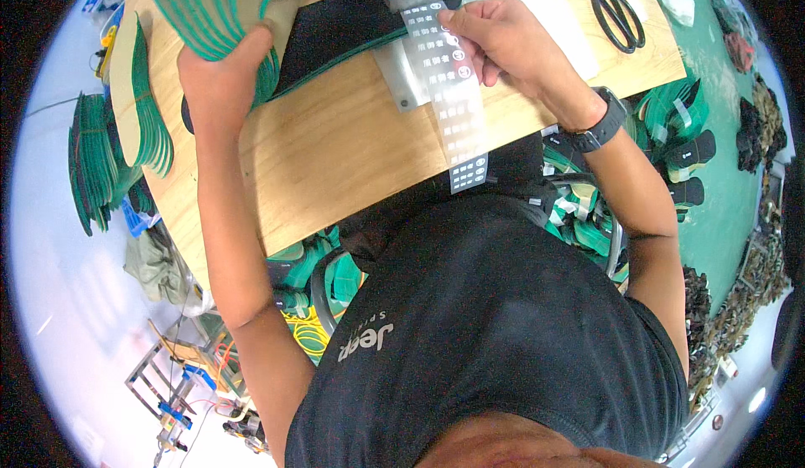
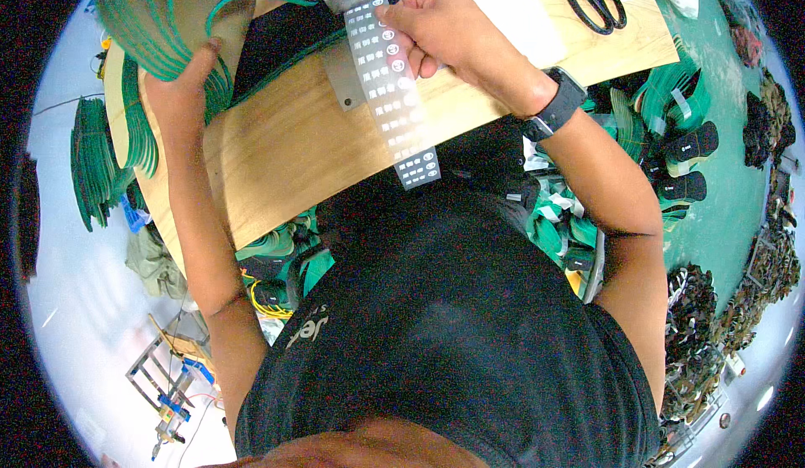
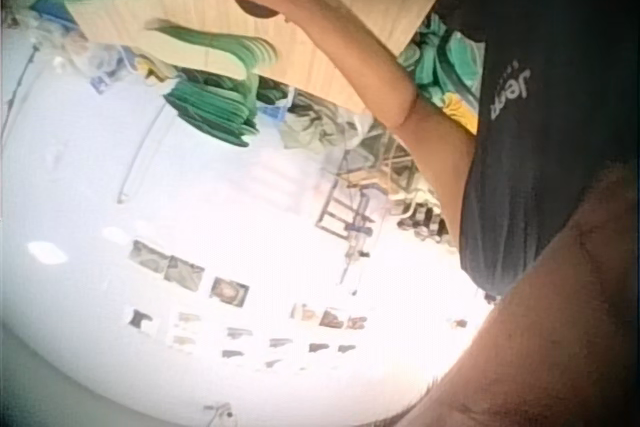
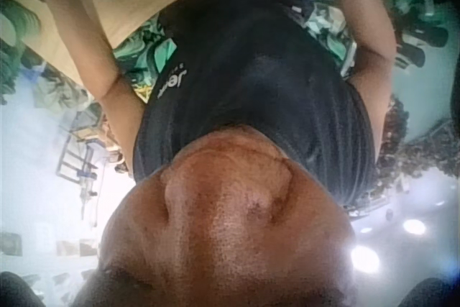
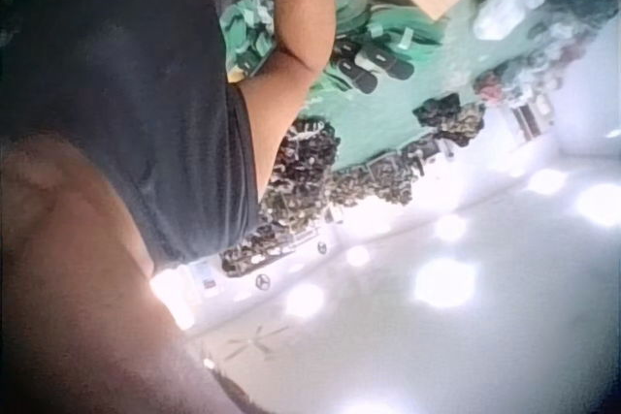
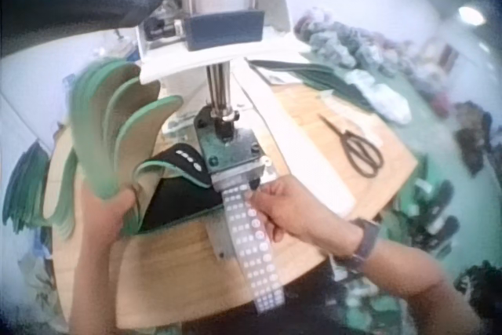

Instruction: The person picks up a stack of green and black shoe insoles, separates one, cuts a label from a strip using scissors, and applies the label to the bottom of the insole.

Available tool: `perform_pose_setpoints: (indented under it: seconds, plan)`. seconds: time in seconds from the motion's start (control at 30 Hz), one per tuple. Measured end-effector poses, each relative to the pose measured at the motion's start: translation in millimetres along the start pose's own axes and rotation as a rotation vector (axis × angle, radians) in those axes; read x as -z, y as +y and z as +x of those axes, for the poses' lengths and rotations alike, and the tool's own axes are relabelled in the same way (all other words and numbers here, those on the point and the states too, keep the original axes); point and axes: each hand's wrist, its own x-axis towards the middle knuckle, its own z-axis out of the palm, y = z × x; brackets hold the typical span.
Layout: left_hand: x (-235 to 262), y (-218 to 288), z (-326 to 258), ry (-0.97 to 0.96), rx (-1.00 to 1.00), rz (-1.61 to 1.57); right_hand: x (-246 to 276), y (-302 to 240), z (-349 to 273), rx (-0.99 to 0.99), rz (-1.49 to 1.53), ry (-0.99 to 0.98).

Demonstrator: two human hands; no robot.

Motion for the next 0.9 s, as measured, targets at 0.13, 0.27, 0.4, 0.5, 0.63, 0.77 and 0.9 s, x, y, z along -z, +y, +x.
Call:
perform_pose_setpoints:
  seconds: [0.13, 0.27, 0.4, 0.5, 0.63, 0.77, 0.9]
  plan:
    - [-15, 26, -8, -0.185, -0.224, 0.398, -7, -8, -9, -0.016, 0.017, 0.055]
    - [-28, 38, -9, -0.308, -0.361, 0.470, -5, -11, -16, 0.004, 0.006, 0.053]
    - [-24, 31, -5, -0.327, -0.382, 0.613, -5, -1, -13, 0.058, 0.029, 0.008]
    - [-17, 17, -4, -0.316, -0.385, 0.590, 1, 5, -21, 0.066, 0.106, 0.104]
    - [-13, 27, -9, -0.253, -0.268, 0.494, 12, 12, -28, 0.085, 0.294, 0.188]
    - [0, 29, -3, -0.154, -0.032, 0.187, 7, 4, -17, 0.081, 0.195, 0.107]
    - [8, 15, -7, -0.030, -0.016, 0.127, -3, -3, -8, 0.036, -0.099, 0.050]
